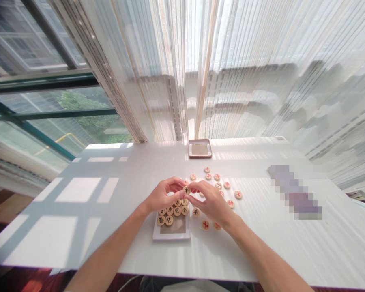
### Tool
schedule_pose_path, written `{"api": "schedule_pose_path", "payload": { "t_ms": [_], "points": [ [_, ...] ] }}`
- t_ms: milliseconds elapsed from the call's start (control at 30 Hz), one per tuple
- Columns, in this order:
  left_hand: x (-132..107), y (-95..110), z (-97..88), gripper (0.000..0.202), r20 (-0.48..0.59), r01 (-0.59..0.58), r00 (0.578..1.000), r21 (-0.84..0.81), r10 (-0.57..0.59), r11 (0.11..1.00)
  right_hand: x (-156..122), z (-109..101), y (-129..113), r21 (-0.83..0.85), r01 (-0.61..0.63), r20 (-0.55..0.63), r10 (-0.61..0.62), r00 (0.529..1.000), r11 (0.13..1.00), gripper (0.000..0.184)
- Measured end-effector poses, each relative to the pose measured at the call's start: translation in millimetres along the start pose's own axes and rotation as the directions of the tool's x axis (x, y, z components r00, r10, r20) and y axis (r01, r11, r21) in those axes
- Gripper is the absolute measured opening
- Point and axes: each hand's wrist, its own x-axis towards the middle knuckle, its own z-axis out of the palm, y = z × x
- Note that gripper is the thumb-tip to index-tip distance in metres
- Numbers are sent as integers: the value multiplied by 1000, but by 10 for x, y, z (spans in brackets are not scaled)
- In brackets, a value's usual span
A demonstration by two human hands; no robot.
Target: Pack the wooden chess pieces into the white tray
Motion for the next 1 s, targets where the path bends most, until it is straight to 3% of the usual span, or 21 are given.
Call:
{"api": "schedule_pose_path", "payload": {
  "t_ms": [333,1000],
  "points": [
    [5,-17,45,31,-70,76,995,4,-76,997,-10,29,-29,17,41,40,-42,998,999,18],
    [2,-3,-30,25,17,-5,1000,-40,6,999,-26,39,19,25,-7,-8,8,1000,1000,24]
  ]
}}
